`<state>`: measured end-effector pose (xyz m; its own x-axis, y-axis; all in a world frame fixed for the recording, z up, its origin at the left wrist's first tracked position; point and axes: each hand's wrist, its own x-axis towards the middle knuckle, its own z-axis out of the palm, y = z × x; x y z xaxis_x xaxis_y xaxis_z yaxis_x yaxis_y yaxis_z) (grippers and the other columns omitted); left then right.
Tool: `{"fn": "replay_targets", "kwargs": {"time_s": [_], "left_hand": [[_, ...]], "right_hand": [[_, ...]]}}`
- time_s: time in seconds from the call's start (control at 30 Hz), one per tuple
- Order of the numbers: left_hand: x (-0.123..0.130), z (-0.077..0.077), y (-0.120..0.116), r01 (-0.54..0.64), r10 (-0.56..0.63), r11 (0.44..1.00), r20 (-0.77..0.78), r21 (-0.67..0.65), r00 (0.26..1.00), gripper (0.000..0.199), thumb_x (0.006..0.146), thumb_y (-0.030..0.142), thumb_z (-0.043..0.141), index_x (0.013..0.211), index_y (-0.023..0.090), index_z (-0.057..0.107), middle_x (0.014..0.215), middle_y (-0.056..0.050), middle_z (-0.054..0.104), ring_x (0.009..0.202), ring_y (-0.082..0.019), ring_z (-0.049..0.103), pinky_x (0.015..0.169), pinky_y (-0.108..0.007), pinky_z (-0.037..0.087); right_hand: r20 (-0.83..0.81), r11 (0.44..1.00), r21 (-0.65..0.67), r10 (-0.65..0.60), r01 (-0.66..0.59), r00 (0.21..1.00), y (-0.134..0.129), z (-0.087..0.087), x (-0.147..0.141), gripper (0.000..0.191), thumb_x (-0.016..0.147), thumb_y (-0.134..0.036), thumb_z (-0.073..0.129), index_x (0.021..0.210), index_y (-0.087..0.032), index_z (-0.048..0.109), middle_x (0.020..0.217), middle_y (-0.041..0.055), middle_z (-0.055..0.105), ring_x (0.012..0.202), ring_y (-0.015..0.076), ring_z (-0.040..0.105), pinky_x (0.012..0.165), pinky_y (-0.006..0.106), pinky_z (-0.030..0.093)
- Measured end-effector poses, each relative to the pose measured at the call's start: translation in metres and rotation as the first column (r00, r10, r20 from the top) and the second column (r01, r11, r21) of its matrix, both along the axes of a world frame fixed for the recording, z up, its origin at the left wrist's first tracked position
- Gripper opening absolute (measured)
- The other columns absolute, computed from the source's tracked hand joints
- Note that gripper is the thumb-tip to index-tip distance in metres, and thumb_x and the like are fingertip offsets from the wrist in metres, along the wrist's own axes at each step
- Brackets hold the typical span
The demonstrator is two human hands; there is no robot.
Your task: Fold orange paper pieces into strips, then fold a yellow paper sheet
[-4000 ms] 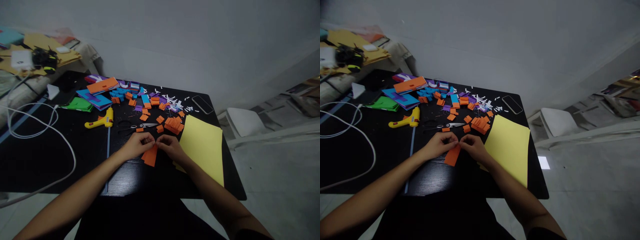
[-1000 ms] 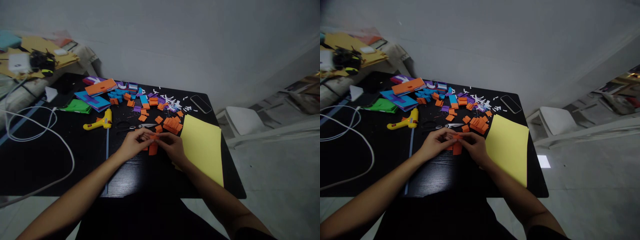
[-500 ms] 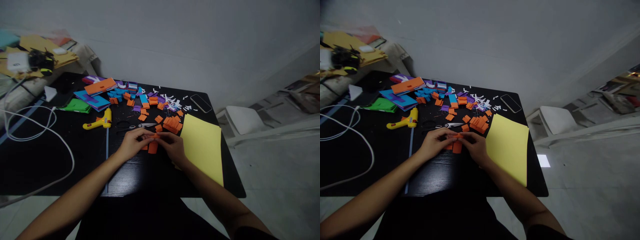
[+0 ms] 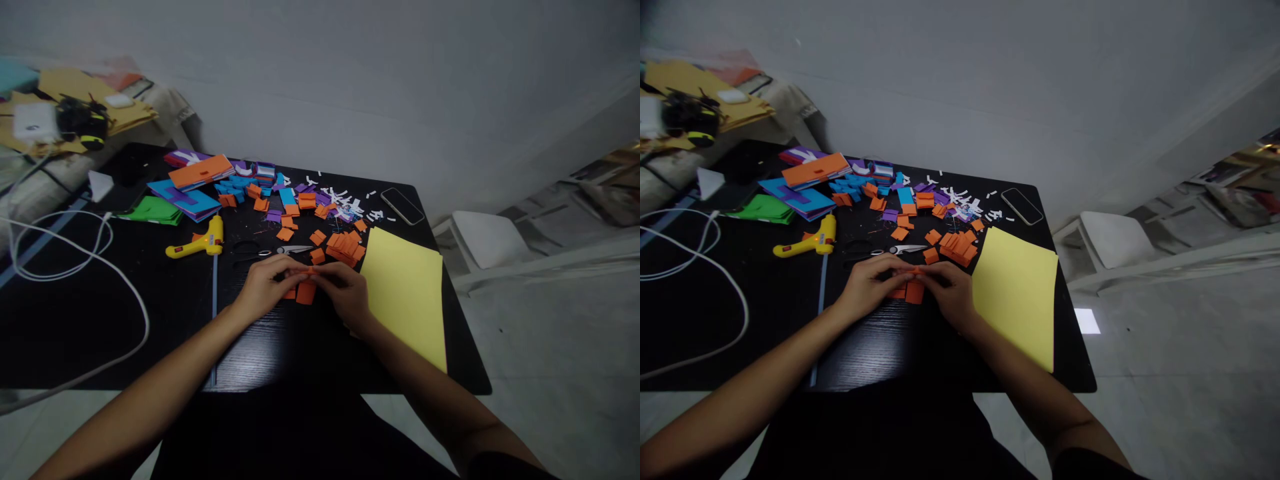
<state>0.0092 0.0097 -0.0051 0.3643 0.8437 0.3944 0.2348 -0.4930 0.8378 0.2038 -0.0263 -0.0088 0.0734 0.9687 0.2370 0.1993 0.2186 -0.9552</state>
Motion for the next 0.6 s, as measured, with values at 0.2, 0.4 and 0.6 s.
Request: {"fn": "replay_targets", "kwargs": {"time_s": [0.2, 0.4, 0.6], "left_hand": [[0.0007, 0.0040, -0.0007, 0.010, -0.011, 0.999, 0.019, 0.040, 1.000, 0.013, 0.092, 0.031, 0.072, 0.098, 0.022, 0.079, 0.091, -0.005, 0.075, 0.084, -0.018, 0.069, 0.075, -0.028, 0.054], [0.0016, 0.0063, -0.0029, -0.001, -0.004, 0.996, 0.051, 0.092, 0.999, 0.012, 0.093, 0.029, 0.072, 0.098, 0.022, 0.080, 0.089, -0.006, 0.075, 0.082, -0.017, 0.069, 0.074, -0.029, 0.055], [0.0020, 0.0071, -0.0035, -0.029, 0.025, 0.992, 0.035, 0.124, 0.999, 0.019, 0.089, 0.031, 0.076, 0.106, 0.022, 0.076, 0.098, -0.007, 0.071, 0.090, -0.020, 0.068, 0.080, -0.032, 0.056]], "right_hand": [[0.017, 0.999, 0.050, 0.001, -0.001, 1.000, 0.0004, -0.0009, 0.0000, 0.008, 0.083, -0.030, 0.080, 0.091, -0.029, 0.081, 0.091, 0.0021, 0.078, 0.084, 0.0205, 0.071, 0.082, 0.035, 0.058], [0.019, 0.997, 0.076, 0.001, -0.002, 1.000, -0.0008, 0.0005, 0.0004, 0.008, 0.084, -0.028, 0.080, 0.090, -0.031, 0.081, 0.090, 0.0020, 0.075, 0.085, 0.0204, 0.069, 0.083, 0.036, 0.058], [-0.025, 0.996, 0.080, -0.037, 0.039, 0.999, -0.0001, 0.0053, -0.0004, 0.005, 0.082, -0.028, 0.081, 0.086, -0.030, 0.081, 0.101, 0.0031, 0.074, 0.101, 0.0224, 0.069, 0.097, 0.041, 0.055]]}}
